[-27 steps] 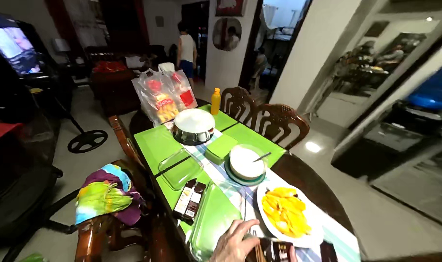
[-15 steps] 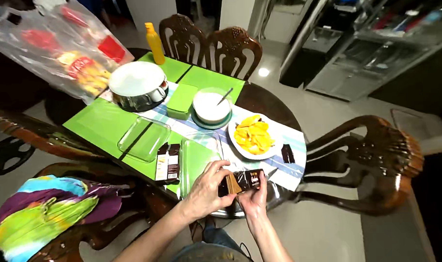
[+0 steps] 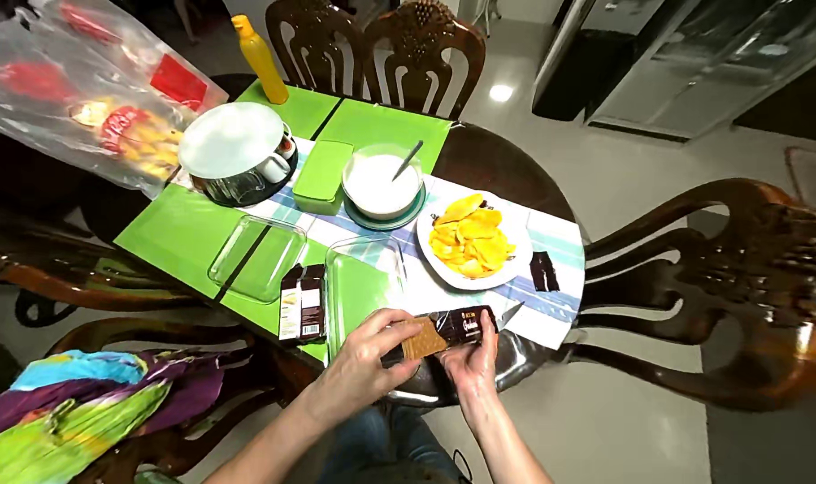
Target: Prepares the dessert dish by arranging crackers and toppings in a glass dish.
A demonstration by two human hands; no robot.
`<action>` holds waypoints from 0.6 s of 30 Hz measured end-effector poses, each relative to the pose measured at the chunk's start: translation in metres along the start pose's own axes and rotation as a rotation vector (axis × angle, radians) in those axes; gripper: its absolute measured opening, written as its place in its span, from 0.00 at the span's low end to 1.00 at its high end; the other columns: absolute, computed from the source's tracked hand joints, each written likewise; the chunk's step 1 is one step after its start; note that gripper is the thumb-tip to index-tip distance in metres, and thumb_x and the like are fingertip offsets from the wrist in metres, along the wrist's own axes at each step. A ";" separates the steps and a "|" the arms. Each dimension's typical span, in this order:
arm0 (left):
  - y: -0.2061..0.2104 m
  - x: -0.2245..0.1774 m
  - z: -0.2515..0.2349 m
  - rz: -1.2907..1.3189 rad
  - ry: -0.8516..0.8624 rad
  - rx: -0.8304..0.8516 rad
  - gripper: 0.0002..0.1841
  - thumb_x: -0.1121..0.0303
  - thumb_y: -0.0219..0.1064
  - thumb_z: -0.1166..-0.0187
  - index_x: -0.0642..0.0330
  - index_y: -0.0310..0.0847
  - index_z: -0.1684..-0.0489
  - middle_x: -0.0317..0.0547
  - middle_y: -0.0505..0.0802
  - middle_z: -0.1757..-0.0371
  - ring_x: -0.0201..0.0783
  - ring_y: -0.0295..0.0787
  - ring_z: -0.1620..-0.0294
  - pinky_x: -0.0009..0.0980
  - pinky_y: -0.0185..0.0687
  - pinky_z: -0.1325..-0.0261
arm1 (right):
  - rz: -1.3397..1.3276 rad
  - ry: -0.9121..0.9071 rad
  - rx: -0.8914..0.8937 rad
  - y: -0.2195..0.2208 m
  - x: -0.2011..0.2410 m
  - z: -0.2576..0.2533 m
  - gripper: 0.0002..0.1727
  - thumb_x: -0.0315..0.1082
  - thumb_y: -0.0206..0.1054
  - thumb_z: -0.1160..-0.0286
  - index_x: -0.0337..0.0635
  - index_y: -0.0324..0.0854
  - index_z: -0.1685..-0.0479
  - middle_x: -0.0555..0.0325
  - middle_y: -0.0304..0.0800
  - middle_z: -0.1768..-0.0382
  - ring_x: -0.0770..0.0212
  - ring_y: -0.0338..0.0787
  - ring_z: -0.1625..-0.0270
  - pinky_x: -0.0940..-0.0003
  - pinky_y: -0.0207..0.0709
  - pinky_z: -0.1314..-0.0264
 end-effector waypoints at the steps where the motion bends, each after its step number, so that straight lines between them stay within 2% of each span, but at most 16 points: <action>1: -0.005 -0.002 0.000 -0.004 0.000 0.000 0.19 0.66 0.80 0.31 0.60 0.90 0.42 0.50 0.91 0.39 0.35 0.89 0.37 0.26 0.87 0.35 | 0.003 -0.001 -0.008 0.001 0.001 0.000 0.28 0.64 0.49 0.16 0.52 0.74 0.36 0.51 0.89 0.47 0.51 0.91 0.45 0.41 0.85 0.48; 7: -0.048 -0.017 0.007 -0.032 -0.040 -0.026 0.20 0.65 0.82 0.32 0.59 0.91 0.42 0.47 0.92 0.37 0.34 0.89 0.36 0.28 0.89 0.35 | -0.006 0.036 -0.048 0.003 -0.003 -0.008 0.28 0.63 0.50 0.16 0.53 0.74 0.35 0.54 0.88 0.44 0.53 0.89 0.42 0.43 0.84 0.45; 12: -0.096 -0.020 0.023 -0.046 -0.104 -0.106 0.21 0.62 0.82 0.33 0.58 0.92 0.42 0.45 0.92 0.35 0.38 0.90 0.36 0.36 0.91 0.36 | -0.032 0.050 -0.026 0.002 0.002 -0.009 0.28 0.63 0.50 0.17 0.53 0.73 0.33 0.53 0.87 0.42 0.51 0.88 0.40 0.39 0.82 0.43; 15: -0.117 0.005 0.036 -0.105 -0.191 -0.197 0.22 0.61 0.82 0.34 0.60 0.91 0.42 0.45 0.91 0.35 0.38 0.91 0.38 0.36 0.92 0.37 | -0.041 0.006 0.002 -0.007 0.017 -0.011 0.28 0.64 0.49 0.18 0.54 0.73 0.35 0.54 0.87 0.44 0.52 0.89 0.41 0.39 0.83 0.44; 18: -0.105 0.072 0.042 -0.197 -0.372 -0.198 0.22 0.61 0.82 0.33 0.60 0.90 0.41 0.48 0.91 0.36 0.36 0.92 0.41 0.34 0.90 0.37 | -0.061 -0.066 -0.019 -0.018 0.038 -0.008 0.28 0.64 0.50 0.18 0.56 0.73 0.34 0.57 0.87 0.43 0.54 0.88 0.40 0.40 0.83 0.43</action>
Point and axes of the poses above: each hand's wrist, its own z-axis away from the middle knuckle, its own y-axis out of the palm, x = y × z, the point moved 4 cm from there along -z, towards the middle knuckle
